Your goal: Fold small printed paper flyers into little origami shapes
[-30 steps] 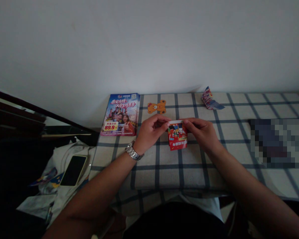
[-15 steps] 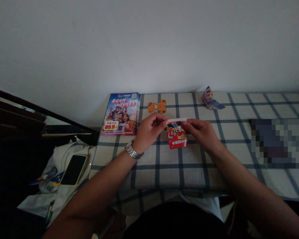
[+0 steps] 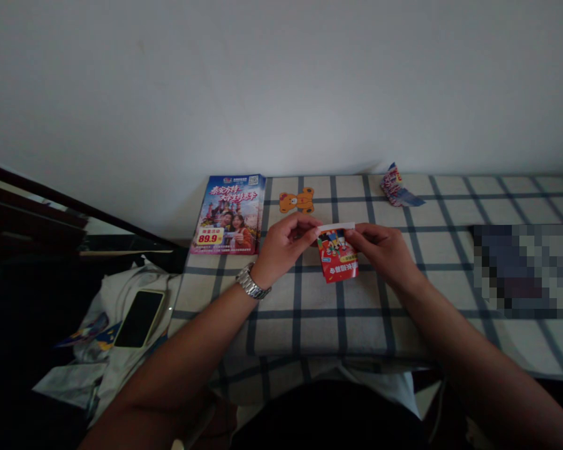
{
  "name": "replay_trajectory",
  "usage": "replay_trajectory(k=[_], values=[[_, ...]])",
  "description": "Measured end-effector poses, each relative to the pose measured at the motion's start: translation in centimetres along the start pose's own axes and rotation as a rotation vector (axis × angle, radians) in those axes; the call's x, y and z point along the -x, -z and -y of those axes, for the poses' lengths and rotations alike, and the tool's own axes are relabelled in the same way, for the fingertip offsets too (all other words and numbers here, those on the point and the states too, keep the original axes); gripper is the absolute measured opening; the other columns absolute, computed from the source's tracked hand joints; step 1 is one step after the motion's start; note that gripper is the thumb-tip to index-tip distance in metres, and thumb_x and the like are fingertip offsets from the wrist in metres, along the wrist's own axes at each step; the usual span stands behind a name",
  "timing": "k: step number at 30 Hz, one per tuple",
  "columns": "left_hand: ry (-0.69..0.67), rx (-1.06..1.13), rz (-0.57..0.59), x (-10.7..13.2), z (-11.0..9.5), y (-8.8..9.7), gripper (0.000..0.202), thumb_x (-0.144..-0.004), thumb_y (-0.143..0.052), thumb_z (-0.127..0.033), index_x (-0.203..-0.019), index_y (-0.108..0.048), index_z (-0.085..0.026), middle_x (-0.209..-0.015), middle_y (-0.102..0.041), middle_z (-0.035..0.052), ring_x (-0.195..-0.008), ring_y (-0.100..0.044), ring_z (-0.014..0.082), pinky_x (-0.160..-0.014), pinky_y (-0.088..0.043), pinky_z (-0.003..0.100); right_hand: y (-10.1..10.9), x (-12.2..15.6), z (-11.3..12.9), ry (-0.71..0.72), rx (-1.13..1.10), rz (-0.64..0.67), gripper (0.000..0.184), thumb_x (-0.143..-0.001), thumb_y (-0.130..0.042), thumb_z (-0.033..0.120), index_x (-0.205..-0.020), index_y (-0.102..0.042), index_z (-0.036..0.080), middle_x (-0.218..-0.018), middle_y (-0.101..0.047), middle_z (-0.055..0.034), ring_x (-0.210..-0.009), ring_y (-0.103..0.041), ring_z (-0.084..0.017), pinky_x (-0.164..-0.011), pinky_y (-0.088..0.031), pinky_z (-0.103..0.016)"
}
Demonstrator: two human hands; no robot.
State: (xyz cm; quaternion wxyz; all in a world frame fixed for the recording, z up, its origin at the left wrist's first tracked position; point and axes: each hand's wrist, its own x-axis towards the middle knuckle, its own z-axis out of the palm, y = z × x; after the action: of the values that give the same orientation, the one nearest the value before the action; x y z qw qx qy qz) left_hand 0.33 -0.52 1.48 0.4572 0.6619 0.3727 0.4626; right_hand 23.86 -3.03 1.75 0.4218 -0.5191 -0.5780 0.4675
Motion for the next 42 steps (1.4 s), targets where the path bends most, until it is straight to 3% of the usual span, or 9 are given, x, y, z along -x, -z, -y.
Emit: replay_trajectory(k=[11,24,29,33,36,39,42], values=[[0.059,0.081,0.051,-0.02,0.25,-0.04,0.027,-0.093,-0.077,-0.042,-0.105,-0.071,-0.019,-0.098,-0.076,0.005,-0.086,-0.074,0.0141,-0.074,-0.064,0.024,-0.07,0.05,0.27,0.008,0.017,-0.005,0.035,-0.09,-0.075,0.052,-0.103,-0.084,0.021,-0.086,-0.082,-0.0047,-0.071,-0.072,-0.021,-0.064,-0.058,-0.031],[0.066,0.093,-0.005,0.07,0.2,-0.04,0.026,-0.092,-0.078,-0.042,-0.095,-0.068,-0.018,-0.09,-0.072,0.0021,-0.081,-0.07,0.0133,-0.071,-0.061,0.023,0.23,0.01,0.3,-0.028,0.043,0.066,0.04,-0.091,-0.072,0.058,-0.096,-0.084,0.02,-0.085,-0.081,-0.0049,-0.073,-0.071,-0.021,-0.065,-0.055,-0.029],[0.059,0.058,0.059,-0.1,0.35,0.21,0.025,-0.093,-0.075,-0.041,-0.094,-0.065,-0.018,-0.086,-0.068,0.0009,-0.074,-0.067,0.0112,-0.066,-0.058,0.021,0.41,-0.11,0.05,-0.012,0.122,0.119,0.042,-0.094,-0.067,0.058,-0.095,-0.082,0.018,-0.08,-0.078,-0.0041,-0.068,-0.066,-0.019,-0.06,-0.048,-0.027],[0.021,-0.06,0.105,-0.09,-0.05,0.4,0.022,-0.095,-0.072,-0.038,-0.097,-0.067,-0.017,-0.09,-0.071,0.0034,-0.08,-0.068,0.0121,-0.071,-0.056,0.021,0.48,-0.16,0.05,-0.026,0.146,0.176,0.044,-0.094,-0.067,0.059,-0.087,-0.08,0.017,-0.076,-0.076,-0.0037,-0.064,-0.063,-0.016,-0.056,-0.044,-0.026],[0.046,-0.086,0.139,0.01,-0.4,0.29,0.026,-0.096,-0.072,-0.041,-0.106,-0.071,-0.018,-0.096,-0.075,0.0053,-0.086,-0.071,0.0139,-0.076,-0.057,0.023,0.34,-0.07,0.19,-0.051,0.14,0.236,0.043,-0.094,-0.067,0.058,-0.086,-0.08,0.017,-0.076,-0.076,-0.004,-0.063,-0.063,-0.016,-0.056,-0.045,-0.026],[0.051,-0.132,0.204,0.07,-0.47,0.14,0.024,-0.098,-0.069,-0.041,-0.102,-0.073,-0.019,-0.092,-0.076,0.0038,-0.082,-0.071,0.0135,-0.074,-0.057,0.023,0.11,0.05,0.3,-0.082,0.115,0.287,0.044,-0.094,-0.066,0.058,-0.085,-0.08,0.018,-0.076,-0.077,-0.0042,-0.063,-0.063,-0.016,-0.055,-0.045,-0.026],[0.053,-0.13,0.193,0.05,-0.33,0.12,0.022,-0.098,-0.069,-0.04,-0.099,-0.073,-0.018,-0.089,-0.076,0.0028,-0.077,-0.07,0.0126,-0.07,-0.055,0.022,-0.02,0.03,0.17,-0.094,0.107,0.273,0.044,-0.094,-0.067,0.059,-0.09,-0.081,0.017,-0.079,-0.078,-0.0048,-0.064,-0.064,-0.016,-0.056,-0.046,-0.026]])
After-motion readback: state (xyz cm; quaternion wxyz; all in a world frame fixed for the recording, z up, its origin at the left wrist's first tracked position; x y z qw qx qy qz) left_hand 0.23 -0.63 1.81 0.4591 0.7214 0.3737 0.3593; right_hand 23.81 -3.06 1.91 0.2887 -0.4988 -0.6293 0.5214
